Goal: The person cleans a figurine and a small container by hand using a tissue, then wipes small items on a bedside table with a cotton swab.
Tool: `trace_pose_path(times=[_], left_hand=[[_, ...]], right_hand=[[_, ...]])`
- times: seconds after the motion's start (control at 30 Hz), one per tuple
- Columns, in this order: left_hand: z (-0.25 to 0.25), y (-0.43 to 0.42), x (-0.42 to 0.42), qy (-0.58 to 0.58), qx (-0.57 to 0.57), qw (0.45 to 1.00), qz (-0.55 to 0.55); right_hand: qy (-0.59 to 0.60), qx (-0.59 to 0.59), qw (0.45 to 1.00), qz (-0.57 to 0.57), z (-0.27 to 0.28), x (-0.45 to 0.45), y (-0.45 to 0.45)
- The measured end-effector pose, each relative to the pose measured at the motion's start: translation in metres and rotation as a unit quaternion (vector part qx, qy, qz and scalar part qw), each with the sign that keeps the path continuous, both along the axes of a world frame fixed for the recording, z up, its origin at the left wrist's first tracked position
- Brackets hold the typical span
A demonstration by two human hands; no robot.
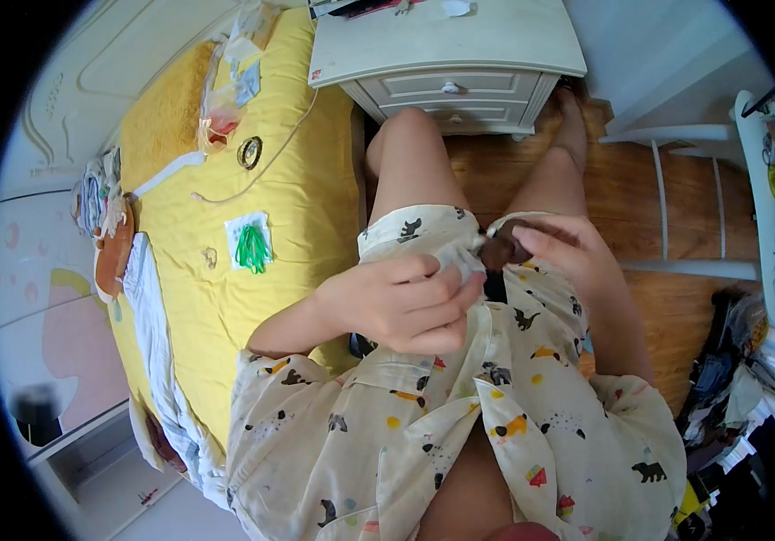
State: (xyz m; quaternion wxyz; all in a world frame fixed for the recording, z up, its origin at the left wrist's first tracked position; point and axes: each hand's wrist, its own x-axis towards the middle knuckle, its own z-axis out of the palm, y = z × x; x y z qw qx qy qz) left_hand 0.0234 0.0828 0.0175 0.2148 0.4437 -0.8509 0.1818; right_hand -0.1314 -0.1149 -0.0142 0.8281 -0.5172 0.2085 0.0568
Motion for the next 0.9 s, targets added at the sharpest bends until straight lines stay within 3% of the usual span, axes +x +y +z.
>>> trace_pose_path(times=[0.1,0.2,0.3,0.43,0.5,0.6,0.9], left_hand=[[-0.005,0.002,-0.004,0.039,-0.025,0.999,-0.024],[-0.005,0.006,-0.001,0.135,-0.09,0.987,0.011],[0.0,0.008,0.0,0.22,-0.107,0.966,0.082],[-0.003,0.005,-0.007,0.233,0.017,0.97,0.063],[-0.003,-0.001,-0.01,0.191,-0.007,0.978,0.081],[-0.003,0.0,-0.008,0.208,0.024,0.972,0.104],[0.006,0.01,-0.014,0.232,0.014,0.959,0.159]], right_hand=[[-0.104,0.007,0.994,-0.036,-0.005,0.001,0.0],[-0.174,-0.173,0.966,-0.083,-0.005,-0.005,0.002],[-0.196,-0.253,0.941,-0.115,0.002,-0.007,0.005],[-0.202,-0.386,0.894,-0.104,0.01,-0.009,0.004],[-0.219,-0.453,0.858,-0.104,0.014,-0.008,0.005],[-0.221,-0.494,0.835,-0.1,0.014,-0.008,0.004],[-0.199,-0.435,0.874,-0.09,0.009,-0.008,0.008]])
